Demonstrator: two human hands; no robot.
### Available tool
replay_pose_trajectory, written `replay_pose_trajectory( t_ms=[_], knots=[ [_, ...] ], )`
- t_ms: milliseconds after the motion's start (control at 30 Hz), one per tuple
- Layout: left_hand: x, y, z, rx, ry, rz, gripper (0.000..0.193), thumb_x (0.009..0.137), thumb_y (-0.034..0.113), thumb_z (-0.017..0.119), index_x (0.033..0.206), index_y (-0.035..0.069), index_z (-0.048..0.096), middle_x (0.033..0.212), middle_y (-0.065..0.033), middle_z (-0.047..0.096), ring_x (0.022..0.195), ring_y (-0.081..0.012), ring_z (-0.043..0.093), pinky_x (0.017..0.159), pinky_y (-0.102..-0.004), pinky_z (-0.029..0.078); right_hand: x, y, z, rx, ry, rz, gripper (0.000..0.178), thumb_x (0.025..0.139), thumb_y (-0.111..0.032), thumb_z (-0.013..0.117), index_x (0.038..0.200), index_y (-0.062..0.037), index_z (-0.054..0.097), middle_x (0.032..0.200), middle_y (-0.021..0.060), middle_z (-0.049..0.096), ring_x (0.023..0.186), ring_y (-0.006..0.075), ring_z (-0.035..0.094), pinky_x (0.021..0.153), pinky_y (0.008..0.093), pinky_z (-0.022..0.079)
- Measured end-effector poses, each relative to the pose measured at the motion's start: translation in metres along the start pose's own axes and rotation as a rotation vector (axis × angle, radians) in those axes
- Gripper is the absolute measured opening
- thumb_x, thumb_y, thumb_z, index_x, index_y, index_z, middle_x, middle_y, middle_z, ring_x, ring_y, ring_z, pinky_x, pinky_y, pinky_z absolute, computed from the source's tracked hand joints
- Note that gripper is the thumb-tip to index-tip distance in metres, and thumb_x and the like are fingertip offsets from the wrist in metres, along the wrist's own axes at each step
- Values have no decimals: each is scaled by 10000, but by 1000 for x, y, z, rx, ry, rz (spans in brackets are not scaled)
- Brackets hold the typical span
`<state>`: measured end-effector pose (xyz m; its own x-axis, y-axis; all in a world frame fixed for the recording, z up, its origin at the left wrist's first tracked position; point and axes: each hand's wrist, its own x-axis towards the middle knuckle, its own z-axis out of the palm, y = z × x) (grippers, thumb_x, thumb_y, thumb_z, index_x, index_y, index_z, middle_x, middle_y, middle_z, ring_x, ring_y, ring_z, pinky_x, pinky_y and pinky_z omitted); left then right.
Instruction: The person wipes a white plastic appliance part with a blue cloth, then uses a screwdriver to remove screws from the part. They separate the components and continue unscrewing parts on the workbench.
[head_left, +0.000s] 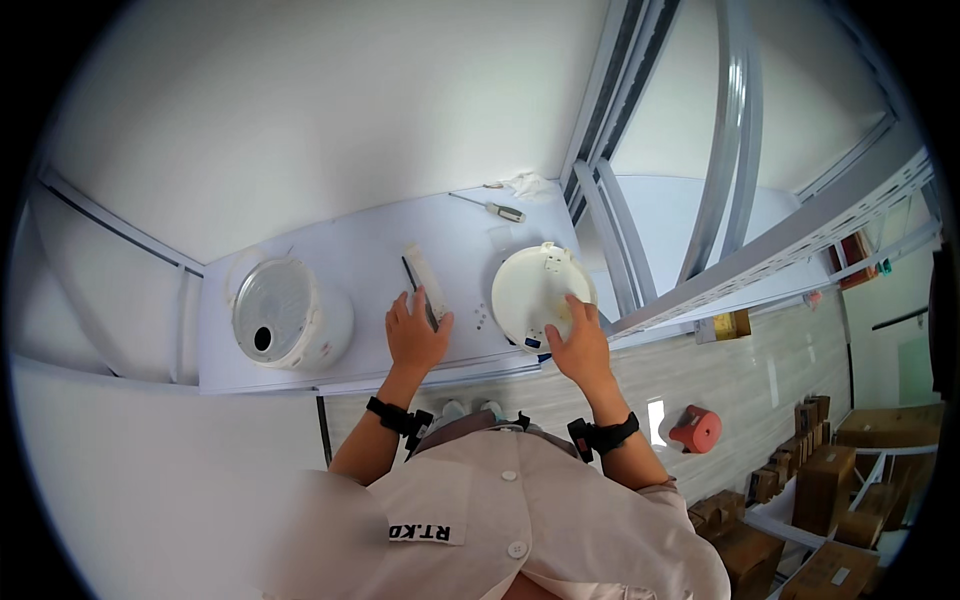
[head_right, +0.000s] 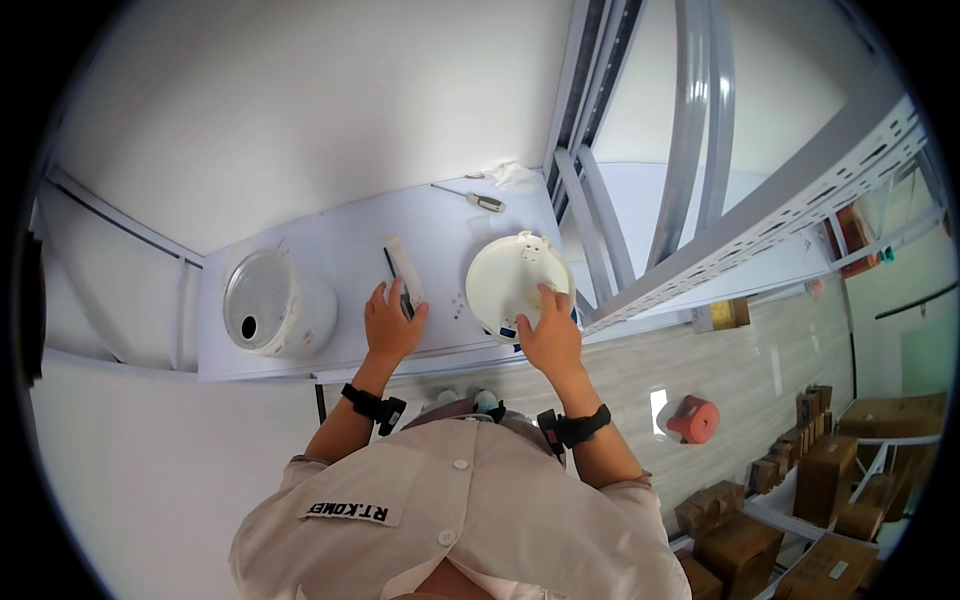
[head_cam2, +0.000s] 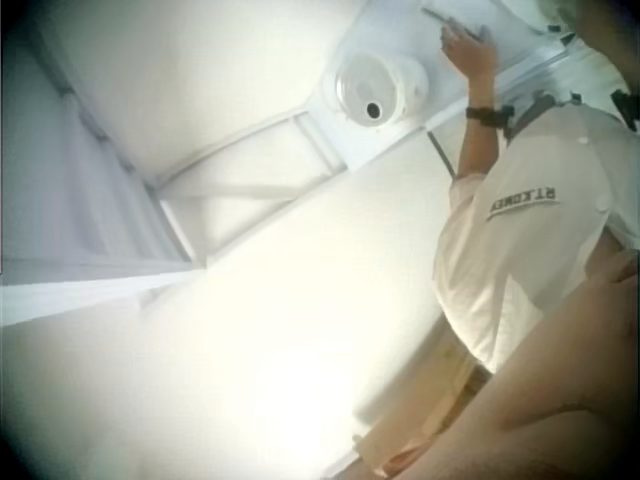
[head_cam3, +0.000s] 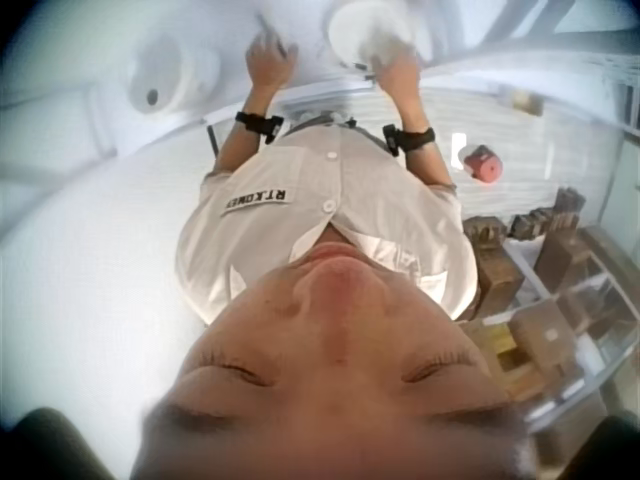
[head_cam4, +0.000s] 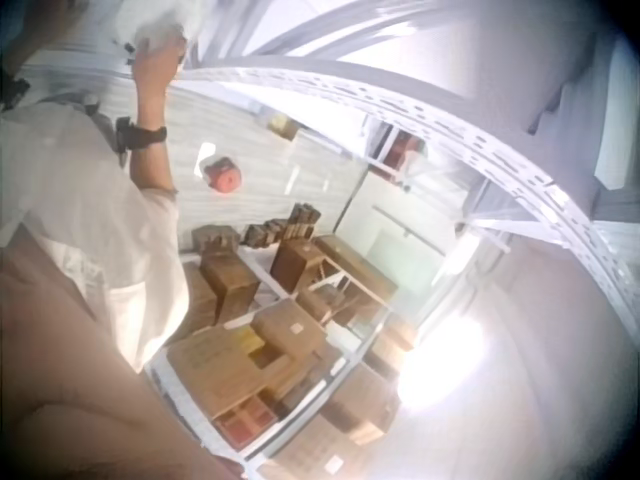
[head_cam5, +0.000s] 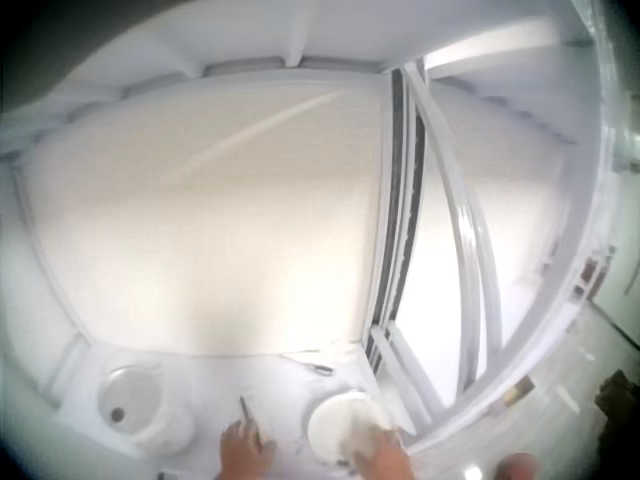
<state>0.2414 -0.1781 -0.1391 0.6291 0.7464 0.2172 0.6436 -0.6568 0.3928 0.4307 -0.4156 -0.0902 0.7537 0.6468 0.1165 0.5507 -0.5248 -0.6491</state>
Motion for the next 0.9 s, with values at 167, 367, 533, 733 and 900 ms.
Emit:
replay_pose_trajectory(
  t_ms=[167,367,533,733,900],
  knots=[
    [-1,-12,12,-131,-185,47,641,1011,489,666,1492,69,609,1556,-267,518,1423,-488,463,1193,-553,379,5,-16,14,83,-186,-56,574,928,-228,761,1442,-64,564,1352,234,602,1060,440,701,884,506,585],
    [-4,-3,17,-103,-184,122,605,985,497,684,1423,80,677,1555,-178,564,1421,-522,461,1226,-572,340,9,-19,21,125,-215,-92,518,933,-208,760,1403,-72,591,1321,206,622,926,392,721,847,479,585],
    [5,-12,30,-155,-207,183,598,1020,455,643,1479,72,615,1568,-179,558,1435,-551,426,1247,-570,314,9,-25,18,178,-237,-58,500,922,-186,776,1379,-72,609,1293,185,639,824,330,722,819,447,585],
    [27,-11,47,-254,-245,273,584,1074,391,564,1560,68,524,1604,-174,530,1460,-558,387,1266,-570,279,9,-18,16,207,-174,-78,473,917,-139,790,1351,-26,639,1246,162,664,716,219,683,701,349,567],
    [41,-6,55,-281,-301,320,605,1089,406,537,1590,70,488,1623,-146,519,1481,-557,362,1274,-567,261,7,-17,12,201,-152,-86,466,917,-147,789,1342,-22,645,1219,160,674,705,225,683,692,353,564]
  ],
)
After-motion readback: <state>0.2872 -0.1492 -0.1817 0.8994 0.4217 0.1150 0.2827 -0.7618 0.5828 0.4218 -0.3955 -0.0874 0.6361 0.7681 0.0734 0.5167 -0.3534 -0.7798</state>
